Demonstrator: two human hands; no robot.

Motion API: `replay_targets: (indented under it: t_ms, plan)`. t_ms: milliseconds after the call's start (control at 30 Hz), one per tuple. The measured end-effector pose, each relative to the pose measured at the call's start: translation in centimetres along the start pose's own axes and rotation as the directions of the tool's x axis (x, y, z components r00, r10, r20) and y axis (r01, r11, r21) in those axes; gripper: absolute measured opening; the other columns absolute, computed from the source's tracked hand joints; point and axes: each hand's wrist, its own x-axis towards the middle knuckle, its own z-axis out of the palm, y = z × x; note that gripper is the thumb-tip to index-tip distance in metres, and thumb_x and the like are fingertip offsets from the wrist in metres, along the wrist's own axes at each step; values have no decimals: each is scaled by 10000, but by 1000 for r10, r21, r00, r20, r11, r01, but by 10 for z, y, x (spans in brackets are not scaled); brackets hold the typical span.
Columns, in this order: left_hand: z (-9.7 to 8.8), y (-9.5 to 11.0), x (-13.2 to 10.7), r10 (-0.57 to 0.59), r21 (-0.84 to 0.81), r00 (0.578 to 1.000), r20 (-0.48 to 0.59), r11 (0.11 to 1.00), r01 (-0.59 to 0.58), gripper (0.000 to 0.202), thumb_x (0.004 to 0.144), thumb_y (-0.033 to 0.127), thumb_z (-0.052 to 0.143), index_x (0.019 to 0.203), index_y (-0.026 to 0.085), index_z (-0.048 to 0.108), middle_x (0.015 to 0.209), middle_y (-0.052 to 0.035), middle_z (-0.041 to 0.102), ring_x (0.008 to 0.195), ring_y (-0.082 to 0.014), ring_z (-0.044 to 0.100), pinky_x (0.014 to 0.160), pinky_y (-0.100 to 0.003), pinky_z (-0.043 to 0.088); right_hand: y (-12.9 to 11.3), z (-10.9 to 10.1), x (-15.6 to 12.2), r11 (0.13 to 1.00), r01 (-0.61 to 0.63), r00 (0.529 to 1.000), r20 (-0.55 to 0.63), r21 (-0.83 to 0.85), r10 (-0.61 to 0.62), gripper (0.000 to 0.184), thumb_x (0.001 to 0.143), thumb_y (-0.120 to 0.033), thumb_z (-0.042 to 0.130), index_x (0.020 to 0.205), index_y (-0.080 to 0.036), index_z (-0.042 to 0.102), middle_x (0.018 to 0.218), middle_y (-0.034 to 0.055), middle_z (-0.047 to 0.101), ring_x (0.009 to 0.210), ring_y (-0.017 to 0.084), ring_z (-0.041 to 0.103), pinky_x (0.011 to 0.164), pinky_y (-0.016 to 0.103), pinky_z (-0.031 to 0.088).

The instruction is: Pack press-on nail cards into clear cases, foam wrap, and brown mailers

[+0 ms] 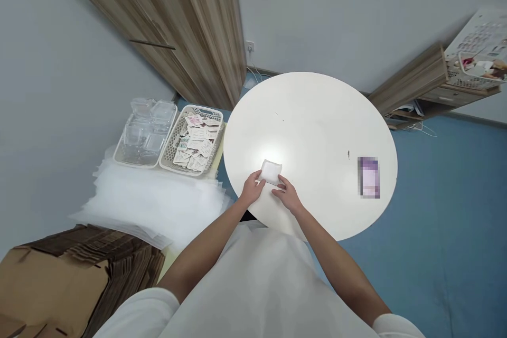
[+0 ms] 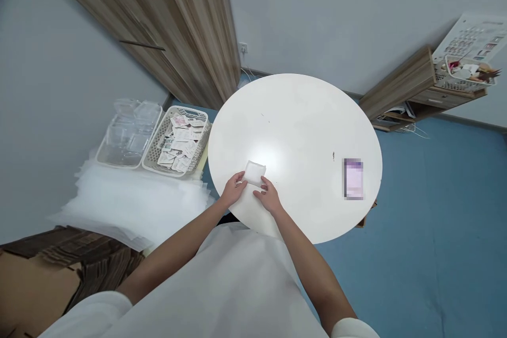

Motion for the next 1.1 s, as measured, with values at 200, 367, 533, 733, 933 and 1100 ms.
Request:
replay_targets:
  t_ms: [200, 367, 533, 733, 933, 1100]
  plan:
    - [-61, -6, 37, 7, -51, 996, -89, 999, -12, 432, 795, 292, 483, 1211, 201, 413, 1242, -102, 474, 1139, -206, 453, 926, -372, 397, -41, 56, 47, 996, 84, 996, -26, 13, -83, 595, 685, -289, 570, 1241, -261, 359, 1301, 63, 371, 1113, 182, 442, 907, 352, 415]
    - [-92, -8, 65, 10, -72, 989, -145, 997, -20, 426, 789, 261, 482, 1206, 206, 414, 1241, -82, 478, 1155, -187, 442, 962, -356, 369, -60, 86, 78, 992, 123, 992, -37, 17, -122, 576, 686, -276, 572, 1227, -263, 375, 1300, 54, 375, 1112, 175, 443, 938, 366, 389]
    - [-105, -6, 84, 4, -156, 988, -154, 987, -29, 446, 780, 262, 488, 1215, 201, 406, 1269, -80, 453, 1182, -188, 412, 985, -350, 344, -74, 95, 99, 993, 111, 993, -53, 34, -109, 575, 671, -273, 589, 1211, -250, 394, 1291, 55, 388, 1098, 169, 454, 940, 352, 385]
    - [-109, -7, 89, 20, -190, 993, -116, 981, -42, 465, 787, 252, 478, 1240, 212, 378, 1311, -80, 408, 1219, -196, 365, 1005, -382, 314, -82, 97, 107, 993, 118, 991, -62, 23, -116, 590, 663, -287, 598, 1214, -243, 394, 1291, 58, 390, 1115, 174, 435, 923, 340, 389]
    - [-109, -9, 87, 39, -158, 993, -108, 986, -56, 482, 793, 269, 471, 1256, 212, 354, 1324, -71, 394, 1222, -181, 362, 1009, -352, 318, -84, 97, 105, 993, 117, 991, -71, 21, -115, 586, 659, -286, 600, 1208, -255, 398, 1273, 52, 407, 1129, 178, 411, 922, 346, 379]
    - [-108, -6, 84, 67, -104, 988, -143, 991, -82, 470, 779, 248, 483, 1238, 211, 389, 1363, -56, 340, 1247, -180, 321, 1036, -349, 270, -83, 95, 102, 991, 131, 989, -76, 23, -129, 600, 648, -284, 608, 1207, -271, 388, 1323, 39, 343, 1149, 182, 389, 923, 346, 377]
